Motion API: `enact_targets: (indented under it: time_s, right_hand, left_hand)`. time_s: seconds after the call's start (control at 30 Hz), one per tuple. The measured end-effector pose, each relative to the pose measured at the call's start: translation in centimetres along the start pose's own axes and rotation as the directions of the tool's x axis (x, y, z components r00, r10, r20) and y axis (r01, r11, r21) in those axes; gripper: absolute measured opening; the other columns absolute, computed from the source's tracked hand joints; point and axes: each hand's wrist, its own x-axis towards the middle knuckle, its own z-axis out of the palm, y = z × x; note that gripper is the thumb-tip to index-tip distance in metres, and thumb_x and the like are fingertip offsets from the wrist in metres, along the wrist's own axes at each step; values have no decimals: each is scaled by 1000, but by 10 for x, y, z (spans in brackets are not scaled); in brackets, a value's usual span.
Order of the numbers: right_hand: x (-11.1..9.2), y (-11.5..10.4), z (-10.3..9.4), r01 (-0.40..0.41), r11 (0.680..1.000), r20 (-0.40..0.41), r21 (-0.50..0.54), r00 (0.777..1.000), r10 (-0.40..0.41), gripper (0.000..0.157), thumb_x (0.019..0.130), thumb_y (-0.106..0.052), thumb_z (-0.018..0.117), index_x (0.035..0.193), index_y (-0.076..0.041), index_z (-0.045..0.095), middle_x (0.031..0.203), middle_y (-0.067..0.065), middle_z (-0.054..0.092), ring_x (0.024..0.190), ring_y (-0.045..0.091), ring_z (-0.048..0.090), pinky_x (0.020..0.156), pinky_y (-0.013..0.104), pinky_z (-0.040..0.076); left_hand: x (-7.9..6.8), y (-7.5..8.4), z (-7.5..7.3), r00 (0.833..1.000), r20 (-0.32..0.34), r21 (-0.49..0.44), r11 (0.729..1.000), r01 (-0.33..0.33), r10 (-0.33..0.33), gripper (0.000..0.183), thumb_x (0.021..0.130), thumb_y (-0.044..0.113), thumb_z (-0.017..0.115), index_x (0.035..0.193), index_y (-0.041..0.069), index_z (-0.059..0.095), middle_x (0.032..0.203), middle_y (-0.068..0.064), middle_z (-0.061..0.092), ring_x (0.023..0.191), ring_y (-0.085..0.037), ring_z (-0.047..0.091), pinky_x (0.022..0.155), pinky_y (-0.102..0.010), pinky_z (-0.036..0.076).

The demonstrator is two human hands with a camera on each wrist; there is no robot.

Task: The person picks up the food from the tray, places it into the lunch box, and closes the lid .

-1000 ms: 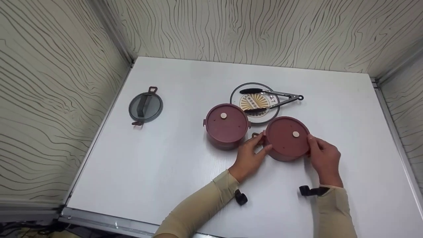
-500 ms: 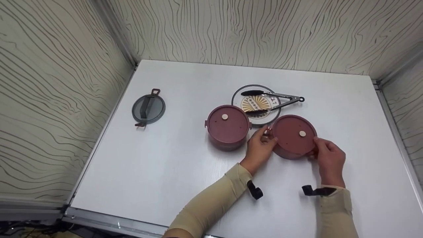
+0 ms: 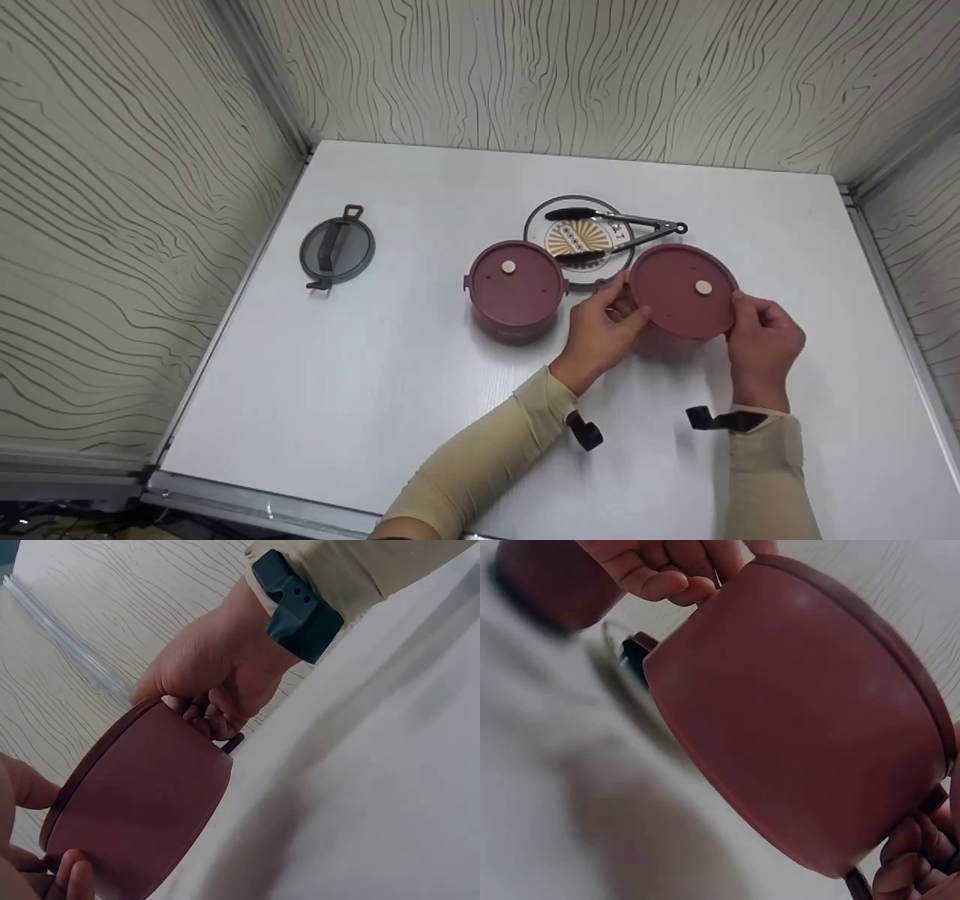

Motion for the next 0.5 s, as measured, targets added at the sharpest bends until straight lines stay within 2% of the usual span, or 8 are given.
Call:
enact_targets:
  time_s: [0.1, 0.23, 0.27, 0.33, 0.43, 0.47, 0.5]
  right_hand:
    - [-7, -26, 10, 32, 997, 17, 68, 999, -33, 25, 107, -21, 78, 84, -13, 83, 70, -11, 73, 58, 3, 61, 53, 14, 50]
    - [-18, -60, 34, 75, 992, 76, 100, 994, -83, 25, 107, -20, 78, 85, -8, 83, 68, -7, 73, 56, 5, 59, 51, 15, 50]
    - [-21, -66, 42, 91, 992, 101, 92, 990, -100, 25, 107, -20, 78, 86, -9, 83, 69, -7, 73, 56, 5, 60, 52, 15, 51]
    - [-26, -77, 61, 131, 989, 151, 64, 979, -140, 24, 108, -21, 78, 87, -10, 83, 69, -9, 73, 55, 4, 61, 53, 15, 52]
    - [-36, -87, 90, 183, 983, 240, 12, 954, -181, 24, 109, -26, 77, 91, -12, 83, 71, -13, 73, 57, 4, 63, 56, 16, 55]
    - [-39, -88, 100, 198, 980, 270, -5, 944, -189, 24, 110, -27, 77, 92, -13, 83, 71, -14, 72, 58, 3, 63, 56, 16, 56]
    - [-43, -89, 109, 203, 979, 298, -9, 935, -191, 24, 110, -28, 77, 93, -12, 83, 71, -14, 72, 58, 3, 64, 57, 17, 56]
  left_hand:
    - [-3, 22, -18, 997, -24, 87, 993, -73, 76, 68, 105, 21, 86, 165, 0, 61, 122, -13, 87, 102, -5, 72, 95, -18, 61]
    - [-6, 45, -50, 989, -97, 190, 977, -96, 116, 69, 103, 31, 89, 164, 7, 65, 135, -8, 87, 124, -16, 70, 109, -33, 59]
    - [-6, 48, -60, 985, -121, 203, 975, -93, 119, 69, 102, 32, 90, 163, 9, 66, 139, -7, 86, 130, -19, 68, 115, -36, 55]
    - [-6, 52, -80, 976, -172, 226, 970, -93, 134, 68, 101, 33, 91, 161, 10, 69, 143, -8, 85, 141, -25, 66, 123, -47, 51]
    - [-6, 51, -111, 964, -229, 226, 970, -85, 137, 68, 101, 31, 91, 160, 8, 69, 145, -13, 83, 154, -31, 64, 134, -51, 52]
    - [-7, 48, -121, 961, -245, 212, 974, -80, 132, 67, 101, 30, 91, 160, 6, 68, 144, -15, 83, 158, -33, 63, 139, -54, 46]
    - [-8, 46, -130, 957, -261, 191, 979, -76, 125, 68, 101, 28, 91, 160, 4, 67, 143, -17, 83, 161, -36, 61, 140, -57, 46]
